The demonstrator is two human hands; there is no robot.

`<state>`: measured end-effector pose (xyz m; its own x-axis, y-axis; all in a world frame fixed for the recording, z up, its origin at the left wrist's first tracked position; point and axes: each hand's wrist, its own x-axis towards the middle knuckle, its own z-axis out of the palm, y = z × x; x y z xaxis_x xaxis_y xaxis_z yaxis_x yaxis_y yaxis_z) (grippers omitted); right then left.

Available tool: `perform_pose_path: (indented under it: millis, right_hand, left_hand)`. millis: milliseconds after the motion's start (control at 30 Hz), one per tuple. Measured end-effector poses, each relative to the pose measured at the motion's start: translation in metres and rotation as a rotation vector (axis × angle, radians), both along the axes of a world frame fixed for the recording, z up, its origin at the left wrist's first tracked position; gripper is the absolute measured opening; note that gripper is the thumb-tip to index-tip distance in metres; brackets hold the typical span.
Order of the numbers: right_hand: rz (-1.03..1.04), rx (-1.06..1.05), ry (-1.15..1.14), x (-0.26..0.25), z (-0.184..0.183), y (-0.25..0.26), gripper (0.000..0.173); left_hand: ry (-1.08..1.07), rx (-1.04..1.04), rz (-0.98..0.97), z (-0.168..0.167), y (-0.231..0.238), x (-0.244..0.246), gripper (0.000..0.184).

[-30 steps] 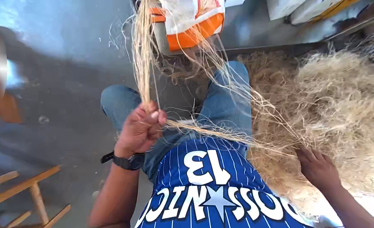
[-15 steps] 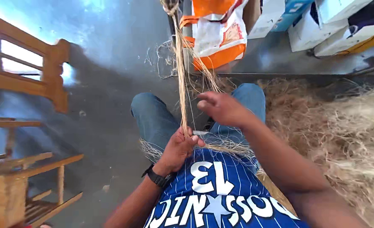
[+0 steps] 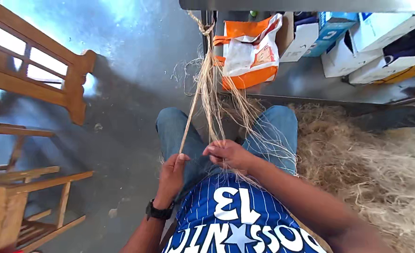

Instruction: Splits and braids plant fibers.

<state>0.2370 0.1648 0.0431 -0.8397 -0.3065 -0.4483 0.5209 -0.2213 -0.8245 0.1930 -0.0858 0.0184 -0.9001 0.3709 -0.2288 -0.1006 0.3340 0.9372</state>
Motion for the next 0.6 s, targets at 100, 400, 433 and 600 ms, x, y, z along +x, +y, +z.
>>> perform_pose_path:
  millis: [100,400,433,600]
  right_hand:
    - [-0.037,0.03,0.079,0.027,0.008,0.037,0.029]
    - [-0.255,0.054,-0.025,0.106,0.026,0.075,0.024]
    - [-0.246,0.111,-0.023,0.106,0.028,0.07,0.024]
    - [-0.148,0.311,0.062,0.102,0.029,0.051,0.029]
  left_hand:
    - [-0.064,0.05,0.067,-0.013,-0.033,-0.032,0.029]
    - [-0.167,-0.636,-0.506,-0.044,-0.092,-0.1,0.033]
    - [-0.138,-0.753,-0.598,-0.028,-0.081,-0.109,0.032]
    - [0.276,-0.701,-0.474,0.063,-0.019,-0.156,0.08]
